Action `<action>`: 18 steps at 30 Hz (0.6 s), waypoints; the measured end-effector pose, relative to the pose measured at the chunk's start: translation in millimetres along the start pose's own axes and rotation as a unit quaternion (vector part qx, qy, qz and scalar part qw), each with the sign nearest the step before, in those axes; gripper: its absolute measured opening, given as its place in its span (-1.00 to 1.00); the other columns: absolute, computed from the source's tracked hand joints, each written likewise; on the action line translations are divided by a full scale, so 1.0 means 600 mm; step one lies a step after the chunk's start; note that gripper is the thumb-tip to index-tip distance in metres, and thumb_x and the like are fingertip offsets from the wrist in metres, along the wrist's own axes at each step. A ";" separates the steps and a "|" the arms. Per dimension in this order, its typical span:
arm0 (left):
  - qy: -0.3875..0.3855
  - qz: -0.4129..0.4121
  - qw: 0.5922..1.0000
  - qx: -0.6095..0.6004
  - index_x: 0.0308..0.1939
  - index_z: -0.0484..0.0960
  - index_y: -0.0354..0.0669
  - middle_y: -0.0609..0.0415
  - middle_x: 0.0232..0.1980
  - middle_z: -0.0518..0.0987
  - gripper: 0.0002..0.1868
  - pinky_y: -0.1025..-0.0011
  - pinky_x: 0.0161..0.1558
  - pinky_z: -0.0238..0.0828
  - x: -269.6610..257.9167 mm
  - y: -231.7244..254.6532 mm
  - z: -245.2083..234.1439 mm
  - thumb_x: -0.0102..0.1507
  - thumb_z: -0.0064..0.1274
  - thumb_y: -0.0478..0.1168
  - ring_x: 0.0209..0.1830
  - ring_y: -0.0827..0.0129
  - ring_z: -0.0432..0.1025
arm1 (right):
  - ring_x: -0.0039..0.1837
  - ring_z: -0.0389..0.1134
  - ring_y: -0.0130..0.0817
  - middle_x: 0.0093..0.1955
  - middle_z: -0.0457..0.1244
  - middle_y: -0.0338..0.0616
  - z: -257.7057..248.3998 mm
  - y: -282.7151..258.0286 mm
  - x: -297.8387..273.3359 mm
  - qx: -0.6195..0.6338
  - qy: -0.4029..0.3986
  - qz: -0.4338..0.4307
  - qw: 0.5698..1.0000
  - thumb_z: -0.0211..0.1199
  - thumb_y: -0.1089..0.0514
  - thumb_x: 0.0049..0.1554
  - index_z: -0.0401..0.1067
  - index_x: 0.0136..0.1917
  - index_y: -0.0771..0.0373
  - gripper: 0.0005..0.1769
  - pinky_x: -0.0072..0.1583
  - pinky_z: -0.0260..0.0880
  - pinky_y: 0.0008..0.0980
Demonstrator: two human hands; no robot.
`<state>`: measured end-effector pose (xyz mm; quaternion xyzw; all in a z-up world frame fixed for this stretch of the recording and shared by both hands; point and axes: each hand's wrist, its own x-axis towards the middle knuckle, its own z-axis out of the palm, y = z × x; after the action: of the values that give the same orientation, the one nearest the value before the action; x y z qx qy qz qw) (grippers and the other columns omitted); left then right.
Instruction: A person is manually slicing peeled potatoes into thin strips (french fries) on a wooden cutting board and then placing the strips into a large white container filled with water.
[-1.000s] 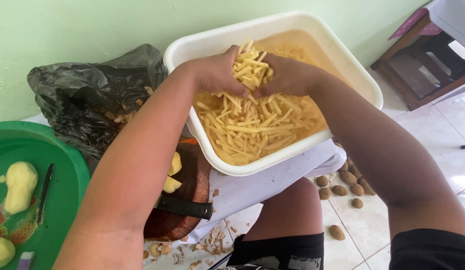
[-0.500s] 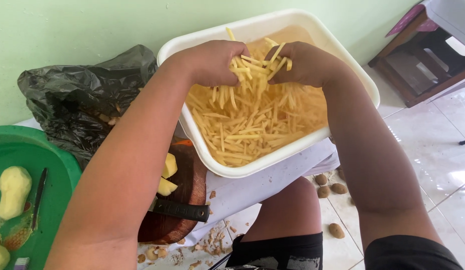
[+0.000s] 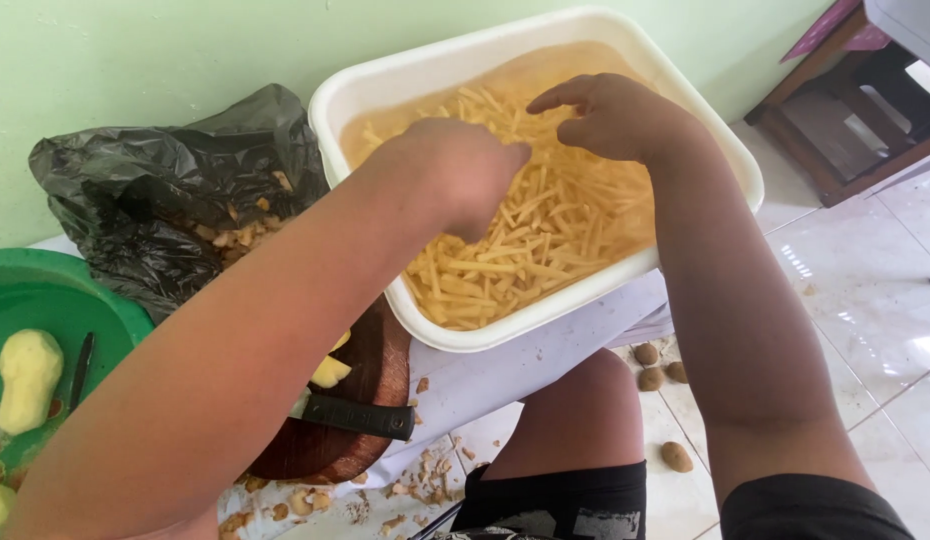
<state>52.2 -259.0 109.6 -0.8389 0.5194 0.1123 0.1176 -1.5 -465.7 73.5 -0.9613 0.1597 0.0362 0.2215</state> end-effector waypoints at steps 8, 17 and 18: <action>-0.182 -0.027 0.983 0.017 0.67 -0.13 0.03 -0.27 0.51 0.14 0.41 0.02 0.27 0.36 -0.035 0.037 0.020 -0.04 0.49 0.20 0.31 -0.09 0.33 | 0.63 -0.03 0.07 0.65 -0.03 0.09 0.034 0.013 0.040 -0.076 -0.125 0.126 0.981 0.07 -0.61 0.00 -0.03 0.67 0.01 0.16 0.59 -0.08 0.08; -0.183 -0.035 0.982 -0.027 0.67 -0.35 -0.14 -0.27 0.66 -0.15 0.45 -0.07 0.46 0.17 0.021 0.005 0.057 0.04 0.44 0.09 0.61 -0.19 -0.03 | 0.71 -0.27 0.11 0.75 -0.30 0.04 0.071 0.043 0.072 0.037 -0.285 0.140 0.948 0.43 -0.58 -0.23 -0.25 0.73 -0.07 0.50 0.52 -0.07 0.38; -0.166 -0.045 0.983 -0.069 0.66 -0.30 -0.21 -0.38 0.62 -0.12 0.41 -0.04 0.43 0.26 0.027 0.001 0.062 0.03 0.44 0.00 0.54 -0.19 0.15 | 0.70 -0.27 0.19 0.74 -0.30 0.10 0.073 0.057 0.078 0.056 -0.298 0.120 0.945 0.55 -0.51 -0.29 -0.29 0.73 -0.02 0.60 0.48 -0.04 0.45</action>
<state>55.9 -261.2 69.6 -0.8370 0.4456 0.2806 0.1487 31.9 -489.4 13.5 -0.8663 0.2021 0.3385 0.3068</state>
